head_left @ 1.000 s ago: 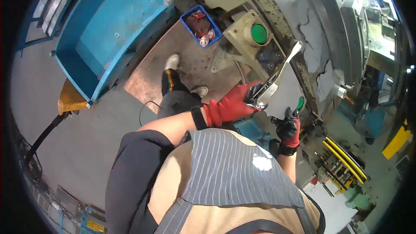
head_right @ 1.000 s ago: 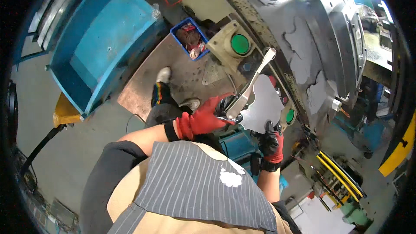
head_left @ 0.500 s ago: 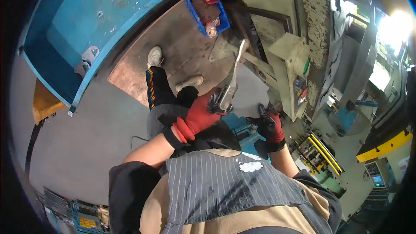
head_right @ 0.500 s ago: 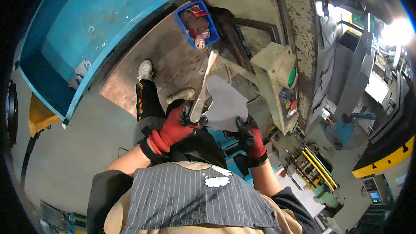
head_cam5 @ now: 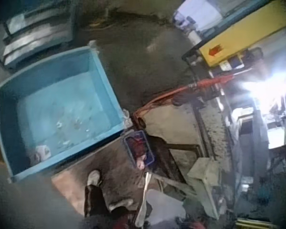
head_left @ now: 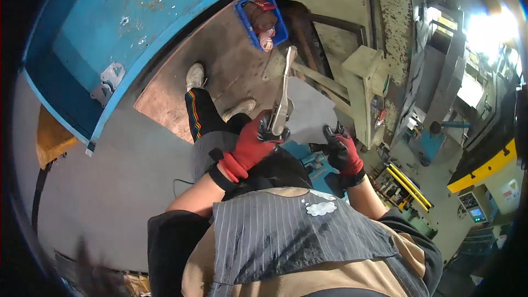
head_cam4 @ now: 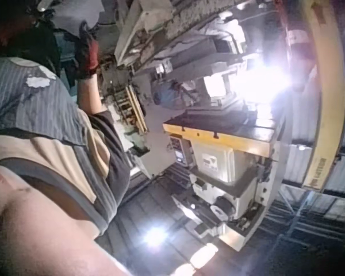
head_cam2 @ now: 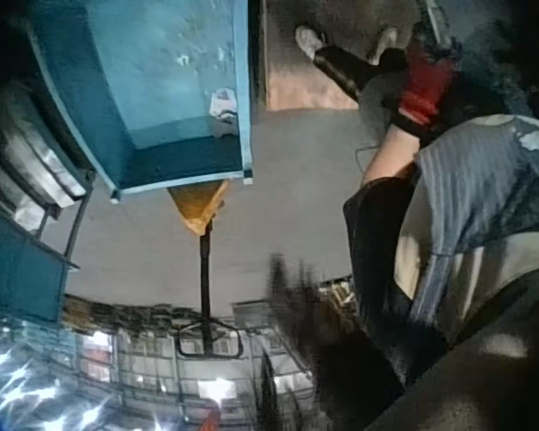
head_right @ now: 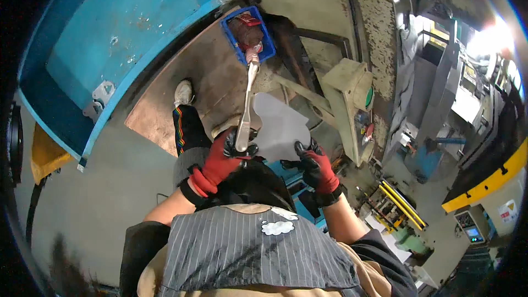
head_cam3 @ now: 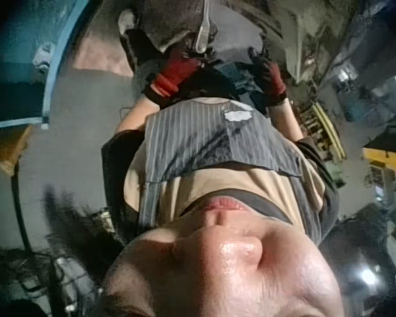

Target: Operating a hydraulic press machine to stamp metal components from sheet metal.

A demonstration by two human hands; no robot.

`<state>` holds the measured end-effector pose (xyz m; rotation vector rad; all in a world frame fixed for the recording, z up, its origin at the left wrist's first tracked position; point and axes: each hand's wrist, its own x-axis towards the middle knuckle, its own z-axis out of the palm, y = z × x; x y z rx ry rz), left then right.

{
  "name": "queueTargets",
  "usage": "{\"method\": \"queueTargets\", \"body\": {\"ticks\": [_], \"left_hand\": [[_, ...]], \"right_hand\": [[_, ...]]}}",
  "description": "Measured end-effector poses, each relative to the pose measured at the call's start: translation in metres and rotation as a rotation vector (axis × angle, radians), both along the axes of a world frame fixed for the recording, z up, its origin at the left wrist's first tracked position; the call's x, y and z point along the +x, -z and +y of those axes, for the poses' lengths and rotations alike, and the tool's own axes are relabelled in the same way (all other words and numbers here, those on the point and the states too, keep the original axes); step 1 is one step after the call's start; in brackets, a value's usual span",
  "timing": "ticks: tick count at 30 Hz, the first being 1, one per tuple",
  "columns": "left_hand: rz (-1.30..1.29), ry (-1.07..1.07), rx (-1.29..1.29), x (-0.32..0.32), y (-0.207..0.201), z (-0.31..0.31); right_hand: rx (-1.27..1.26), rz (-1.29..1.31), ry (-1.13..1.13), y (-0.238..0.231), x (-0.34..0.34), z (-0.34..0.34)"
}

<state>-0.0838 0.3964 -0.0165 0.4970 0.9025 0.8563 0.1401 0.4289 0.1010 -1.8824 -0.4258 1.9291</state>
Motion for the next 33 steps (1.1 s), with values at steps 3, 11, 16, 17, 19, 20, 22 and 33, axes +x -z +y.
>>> {"method": "queueTargets", "body": {"ticks": [3,11,16,17,19,20,22,33], "left_hand": [[0.01,0.007,0.024,0.007,-0.008,-0.003],[-0.05,0.105,0.221,0.065,-0.077,0.017],[0.328,0.356,0.622,0.132,-0.139,0.041],[0.382,0.406,0.671,0.151,-0.13,0.042],[0.457,0.44,0.631,0.182,-0.144,0.04],[0.428,0.454,0.625,0.198,-0.16,0.038],[0.411,0.496,0.684,0.232,-0.163,0.036],[0.392,0.391,0.649,0.347,-0.172,0.046]], "right_hand": [[-0.007,-0.067,0.01,-0.007,0.0,-0.006],[0.262,-0.1,0.177,-0.046,0.095,-0.063],[0.509,-0.077,0.379,-0.075,0.153,-0.093],[0.523,-0.059,0.442,-0.108,0.163,-0.092],[0.546,-0.01,0.567,-0.142,0.197,-0.099],[0.636,-0.079,0.553,-0.128,0.226,-0.111],[0.738,-0.046,0.605,-0.139,0.278,-0.131],[1.178,-0.016,0.703,-0.212,0.504,-0.002]]}}
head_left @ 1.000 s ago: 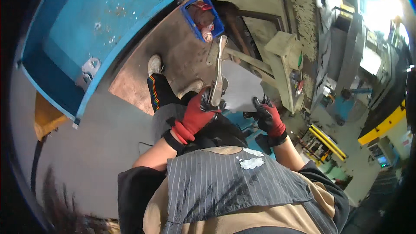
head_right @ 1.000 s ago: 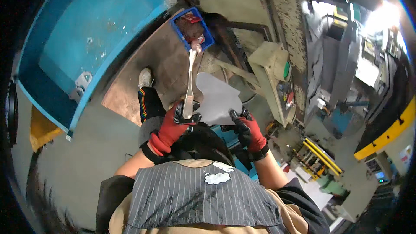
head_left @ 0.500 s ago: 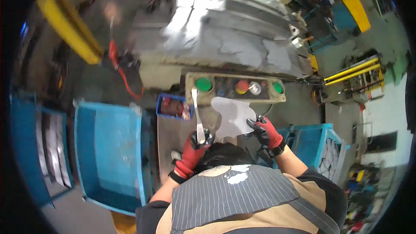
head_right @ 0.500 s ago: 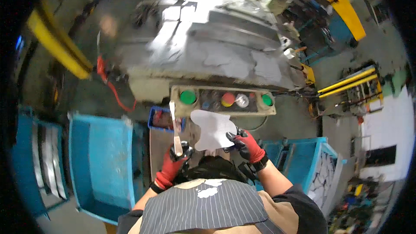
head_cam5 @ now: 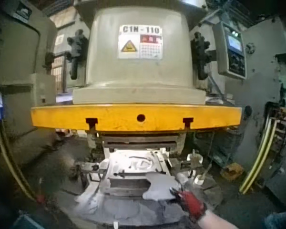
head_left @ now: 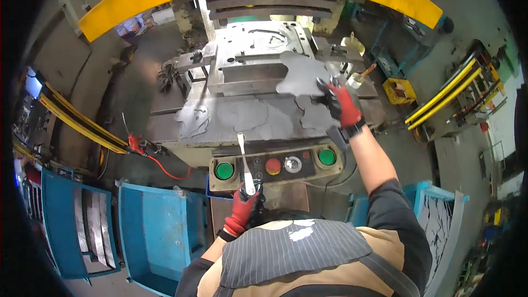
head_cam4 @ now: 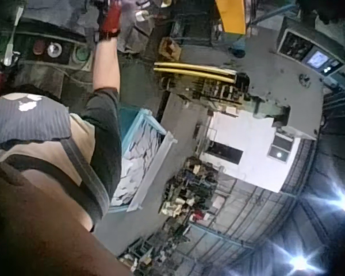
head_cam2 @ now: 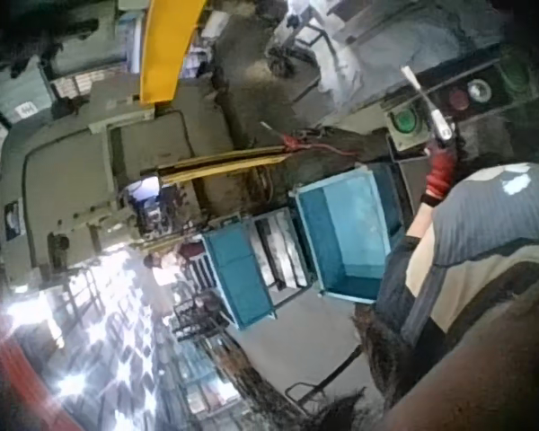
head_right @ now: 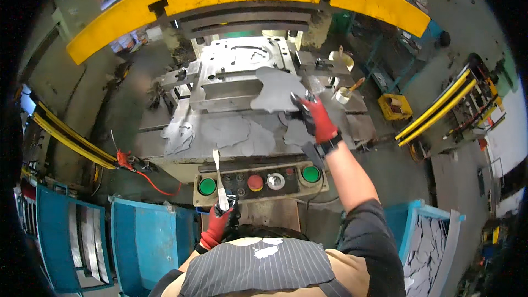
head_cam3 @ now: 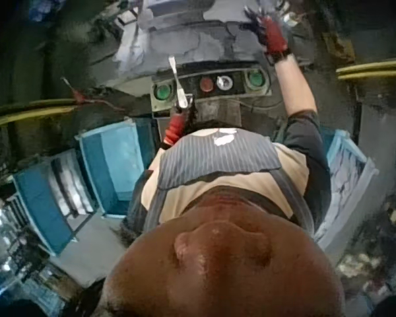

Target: Operating a hydraulic press machine to stamp metal components from sheet metal.

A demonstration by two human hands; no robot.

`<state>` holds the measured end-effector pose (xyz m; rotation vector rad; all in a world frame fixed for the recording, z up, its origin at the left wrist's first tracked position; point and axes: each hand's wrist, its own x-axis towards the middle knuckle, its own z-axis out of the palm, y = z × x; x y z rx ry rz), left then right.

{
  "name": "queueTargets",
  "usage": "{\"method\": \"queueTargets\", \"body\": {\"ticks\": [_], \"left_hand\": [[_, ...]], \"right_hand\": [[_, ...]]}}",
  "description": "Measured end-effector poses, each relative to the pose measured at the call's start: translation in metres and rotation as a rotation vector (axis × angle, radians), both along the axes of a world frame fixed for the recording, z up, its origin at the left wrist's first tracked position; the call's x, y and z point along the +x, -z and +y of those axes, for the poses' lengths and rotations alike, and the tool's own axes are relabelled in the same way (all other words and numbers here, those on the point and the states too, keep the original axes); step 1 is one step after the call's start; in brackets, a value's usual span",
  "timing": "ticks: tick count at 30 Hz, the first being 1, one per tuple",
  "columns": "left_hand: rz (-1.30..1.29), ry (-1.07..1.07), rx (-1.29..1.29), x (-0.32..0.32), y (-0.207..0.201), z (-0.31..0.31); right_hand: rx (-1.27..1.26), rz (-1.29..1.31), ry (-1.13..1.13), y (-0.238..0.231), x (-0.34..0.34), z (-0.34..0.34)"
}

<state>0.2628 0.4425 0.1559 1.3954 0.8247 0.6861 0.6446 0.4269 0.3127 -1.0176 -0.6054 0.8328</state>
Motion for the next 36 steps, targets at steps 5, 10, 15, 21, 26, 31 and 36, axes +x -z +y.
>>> {"method": "queueTargets", "body": {"ticks": [5,10,15,21,26,31,36], "left_hand": [[-0.114,-0.092,-0.196,-0.007,0.032,0.034],[-0.019,-0.164,0.036,-0.013,-0.005,0.067],[0.049,-0.219,0.154,-0.031,0.049,0.112],[0.178,-0.054,0.06,-0.031,0.013,0.148],[0.09,-0.074,-0.015,-0.014,-0.015,0.136],[0.018,-0.005,-0.006,0.013,-0.004,0.115],[0.152,0.049,0.025,0.03,0.002,0.099]], "right_hand": [[0.028,-0.852,0.007,-0.013,0.071,0.134],[-0.242,-1.336,-0.003,-0.024,0.076,0.227],[-0.336,-1.686,0.098,-0.011,0.136,0.275],[-0.321,-0.9,-0.188,0.008,0.164,0.275],[-0.336,-1.213,-0.185,-0.01,0.138,0.271],[-0.403,-0.45,-0.116,-0.018,0.115,0.265],[-0.27,-0.547,-0.198,0.019,0.183,0.277]]}}
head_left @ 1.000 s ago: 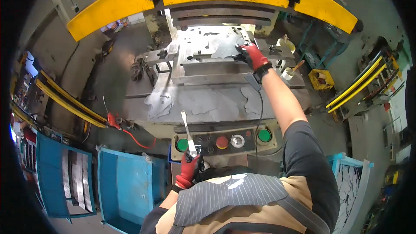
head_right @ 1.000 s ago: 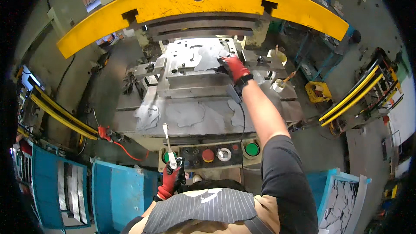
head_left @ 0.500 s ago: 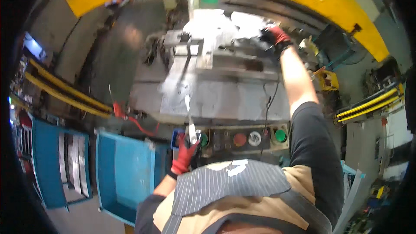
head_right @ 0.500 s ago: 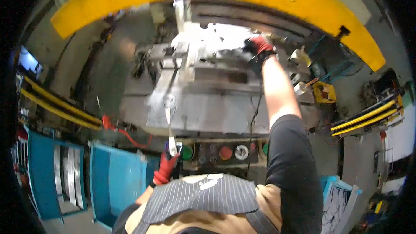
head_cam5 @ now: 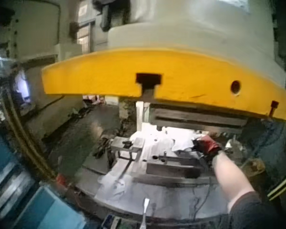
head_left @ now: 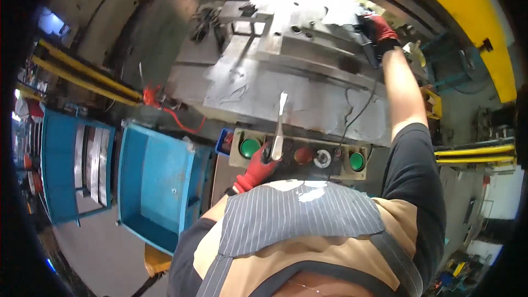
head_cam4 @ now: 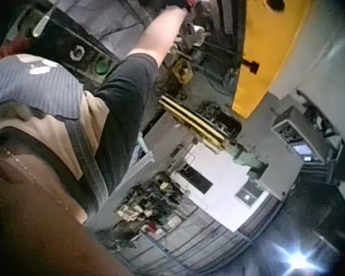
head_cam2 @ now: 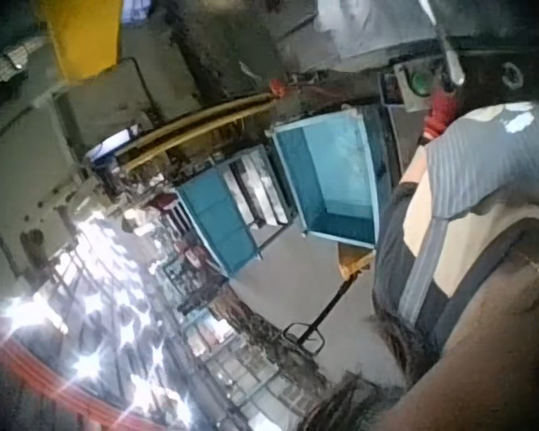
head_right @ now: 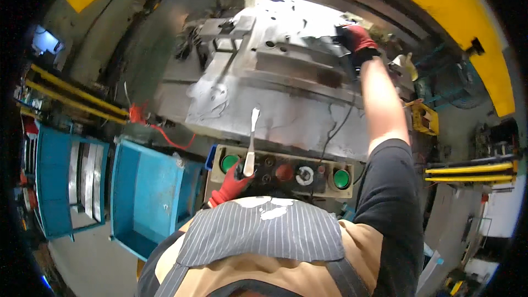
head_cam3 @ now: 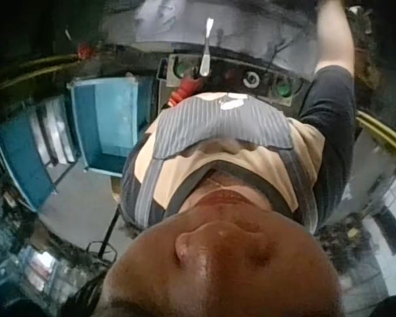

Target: Operating a hydraulic press machine to stamp metal components from sheet metal.

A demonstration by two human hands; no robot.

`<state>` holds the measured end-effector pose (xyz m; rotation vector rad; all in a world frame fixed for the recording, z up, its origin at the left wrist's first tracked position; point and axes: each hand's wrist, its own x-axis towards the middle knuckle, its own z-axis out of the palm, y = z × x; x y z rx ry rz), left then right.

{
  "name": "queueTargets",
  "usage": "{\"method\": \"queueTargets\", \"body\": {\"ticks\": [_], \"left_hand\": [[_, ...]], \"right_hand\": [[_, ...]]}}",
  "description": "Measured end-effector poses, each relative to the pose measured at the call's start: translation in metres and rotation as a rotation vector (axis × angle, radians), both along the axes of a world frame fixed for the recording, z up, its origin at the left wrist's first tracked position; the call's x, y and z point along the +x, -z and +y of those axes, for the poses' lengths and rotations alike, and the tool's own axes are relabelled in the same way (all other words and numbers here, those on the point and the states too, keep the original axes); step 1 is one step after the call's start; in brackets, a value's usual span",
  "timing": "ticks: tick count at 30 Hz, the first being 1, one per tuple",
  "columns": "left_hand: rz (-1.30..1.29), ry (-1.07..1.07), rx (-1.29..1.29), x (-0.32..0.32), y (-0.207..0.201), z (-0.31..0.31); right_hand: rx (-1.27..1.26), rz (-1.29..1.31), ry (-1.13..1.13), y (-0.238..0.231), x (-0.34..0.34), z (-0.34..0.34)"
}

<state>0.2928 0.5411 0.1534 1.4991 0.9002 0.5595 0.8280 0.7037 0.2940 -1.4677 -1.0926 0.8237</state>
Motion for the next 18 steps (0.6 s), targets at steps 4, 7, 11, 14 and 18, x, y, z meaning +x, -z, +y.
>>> {"method": "queueTargets", "body": {"ticks": [4,7,11,14,18], "left_hand": [[-0.09,-0.028,-0.085,0.005,0.003,-0.004],[0.008,-0.021,-0.097,0.009,0.005,-0.003],[0.06,0.018,-0.035,0.017,-0.007,-0.003],[0.104,-0.033,0.124,0.017,0.01,-0.01],[0.044,-0.062,0.091,0.024,-0.012,-0.011]], "right_hand": [[-0.08,-0.707,-0.199,-0.022,-0.02,0.015],[-0.427,-1.151,0.111,-0.032,-0.042,0.022],[-0.515,-1.343,0.091,-0.041,-0.046,0.017],[-0.526,-1.33,0.171,-0.051,-0.071,0.013],[-0.242,-0.967,0.322,-0.066,-0.082,0.0]]}}
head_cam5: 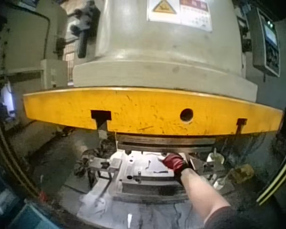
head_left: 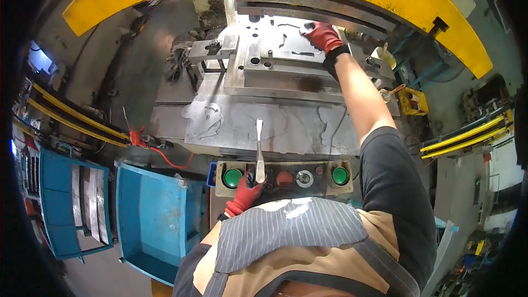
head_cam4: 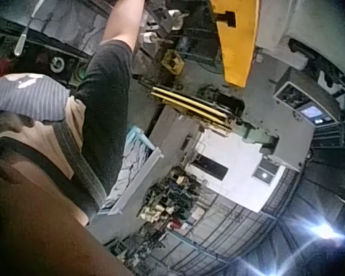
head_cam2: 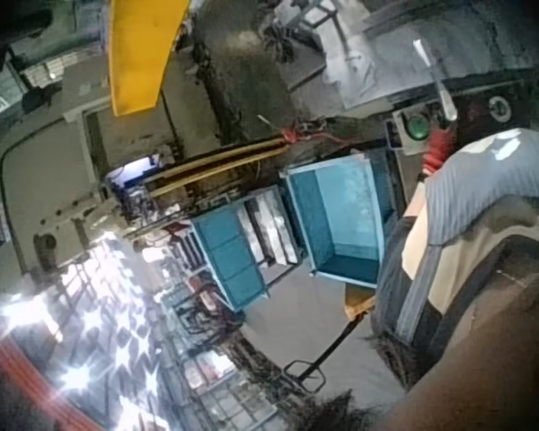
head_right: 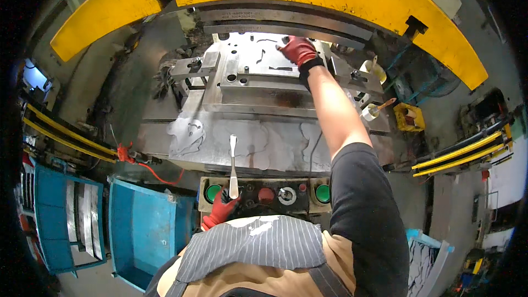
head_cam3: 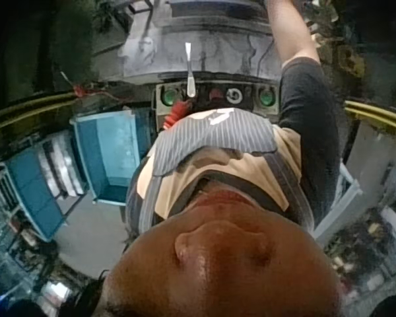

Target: Operating a hydraulic press machine to stamp metal components from sheet metal.

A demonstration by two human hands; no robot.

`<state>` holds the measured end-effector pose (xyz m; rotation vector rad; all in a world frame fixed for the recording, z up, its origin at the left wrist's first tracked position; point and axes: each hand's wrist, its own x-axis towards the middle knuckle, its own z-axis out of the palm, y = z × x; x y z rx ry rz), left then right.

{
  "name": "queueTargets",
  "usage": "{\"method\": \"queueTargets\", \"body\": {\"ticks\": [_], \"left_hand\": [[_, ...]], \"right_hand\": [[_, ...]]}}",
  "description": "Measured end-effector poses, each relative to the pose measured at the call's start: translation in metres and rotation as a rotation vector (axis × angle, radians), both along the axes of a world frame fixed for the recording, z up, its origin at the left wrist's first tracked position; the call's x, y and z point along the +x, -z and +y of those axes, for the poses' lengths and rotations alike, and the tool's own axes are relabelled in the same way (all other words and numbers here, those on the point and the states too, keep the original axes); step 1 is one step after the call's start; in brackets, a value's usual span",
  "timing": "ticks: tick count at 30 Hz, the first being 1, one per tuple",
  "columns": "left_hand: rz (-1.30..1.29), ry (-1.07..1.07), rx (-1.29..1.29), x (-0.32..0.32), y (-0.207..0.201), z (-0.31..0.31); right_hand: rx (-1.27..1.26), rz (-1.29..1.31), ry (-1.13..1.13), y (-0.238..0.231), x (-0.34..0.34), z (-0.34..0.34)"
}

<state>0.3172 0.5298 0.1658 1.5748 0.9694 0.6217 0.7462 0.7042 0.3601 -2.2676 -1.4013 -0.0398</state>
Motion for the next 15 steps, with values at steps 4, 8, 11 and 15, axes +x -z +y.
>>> {"method": "queueTargets", "body": {"ticks": [4,8,11,15], "left_hand": [[-0.381,-0.231,-0.15,-0.021,0.011,0.008],[-0.25,-0.4,0.001,-0.059,0.015,0.06],[-0.162,-0.667,0.179,-0.1,0.045,0.114],[-0.152,-0.691,0.106,-0.135,0.088,0.184]], "right_hand": [[0.22,0.425,-0.238,-0.02,-0.051,-0.059],[-0.051,0.857,-0.431,0.04,-0.074,-0.154],[-0.183,0.963,-0.497,0.081,-0.153,-0.171],[-0.187,0.348,-0.832,0.12,-0.249,-0.102]]}}
